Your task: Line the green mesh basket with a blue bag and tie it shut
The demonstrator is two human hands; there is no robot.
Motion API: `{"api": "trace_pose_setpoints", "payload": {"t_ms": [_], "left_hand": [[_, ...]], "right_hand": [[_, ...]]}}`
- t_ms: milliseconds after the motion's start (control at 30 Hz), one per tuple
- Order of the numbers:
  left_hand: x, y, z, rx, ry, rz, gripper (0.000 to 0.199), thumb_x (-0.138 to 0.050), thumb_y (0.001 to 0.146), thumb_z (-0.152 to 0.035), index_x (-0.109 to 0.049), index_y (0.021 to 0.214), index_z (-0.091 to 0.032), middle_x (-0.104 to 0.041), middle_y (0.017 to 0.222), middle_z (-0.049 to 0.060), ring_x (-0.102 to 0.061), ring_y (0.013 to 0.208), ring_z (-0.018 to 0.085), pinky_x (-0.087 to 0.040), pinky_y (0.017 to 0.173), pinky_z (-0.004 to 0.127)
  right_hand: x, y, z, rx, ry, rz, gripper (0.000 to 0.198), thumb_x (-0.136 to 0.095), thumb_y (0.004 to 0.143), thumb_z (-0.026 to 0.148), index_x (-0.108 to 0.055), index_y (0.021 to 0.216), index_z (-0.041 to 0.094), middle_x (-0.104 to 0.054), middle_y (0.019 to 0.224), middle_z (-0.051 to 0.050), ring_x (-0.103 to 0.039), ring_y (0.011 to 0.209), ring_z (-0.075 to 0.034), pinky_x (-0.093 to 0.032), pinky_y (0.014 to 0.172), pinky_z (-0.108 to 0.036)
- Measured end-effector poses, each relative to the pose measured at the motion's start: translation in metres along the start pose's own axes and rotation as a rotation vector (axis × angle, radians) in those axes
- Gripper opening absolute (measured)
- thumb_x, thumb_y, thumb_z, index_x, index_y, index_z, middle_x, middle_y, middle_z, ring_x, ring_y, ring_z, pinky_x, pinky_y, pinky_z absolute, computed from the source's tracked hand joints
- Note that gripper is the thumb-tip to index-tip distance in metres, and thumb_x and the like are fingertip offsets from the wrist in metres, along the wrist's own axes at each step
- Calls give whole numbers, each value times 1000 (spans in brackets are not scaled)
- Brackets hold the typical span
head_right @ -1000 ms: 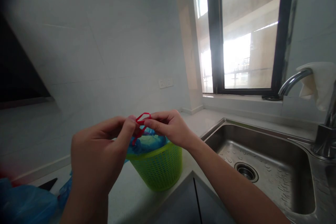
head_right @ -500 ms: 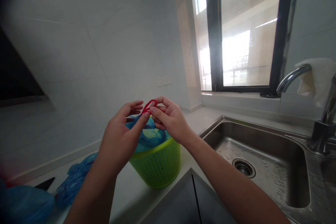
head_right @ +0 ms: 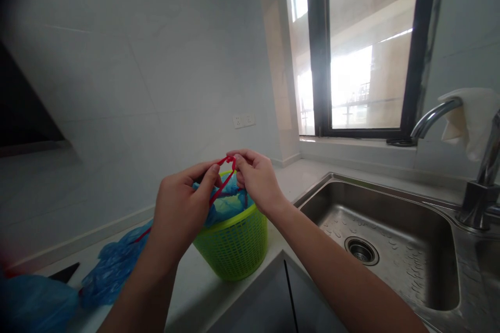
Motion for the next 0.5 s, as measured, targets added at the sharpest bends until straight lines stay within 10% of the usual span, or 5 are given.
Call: {"api": "trace_pose_setpoints", "payload": {"t_ms": [133,300,500], "left_hand": [[-10,0,6,-2,-46,0,38,-55,97,-39,-70,127,-22,-75,107,6,-69,90,22,-49,79,29],[-16,0,10,66,-153,-23,50,-53,97,-39,-53,144,-23,-73,82,2,-63,63,16,-47,62,25],[-19,1,6,66,-327,14,24,-55,96,-37,-66,109,-19,-69,79,3,-64,65,15,-48,60,24]], "right_hand": [[-3,-5,1,-7,24,98,25,-65,86,32,-73,103,16,-49,54,6,-41,46,-8,-34,47,-22],[-7,-11,4,50,-26,215,36,-56,95,47,-73,103,16,-54,61,3,-47,51,-9,-40,51,-23],[-6,-9,8,95,-128,204,30,-65,91,45,-73,99,17,-49,55,6,-41,47,-7,-31,46,-20]]}}
Point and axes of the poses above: each hand's wrist, its own y-axis towards the middle knuckle, its own x-axis out of the back of the hand, z = x × y, the point moved 2 cm from there along y, towards the middle knuckle
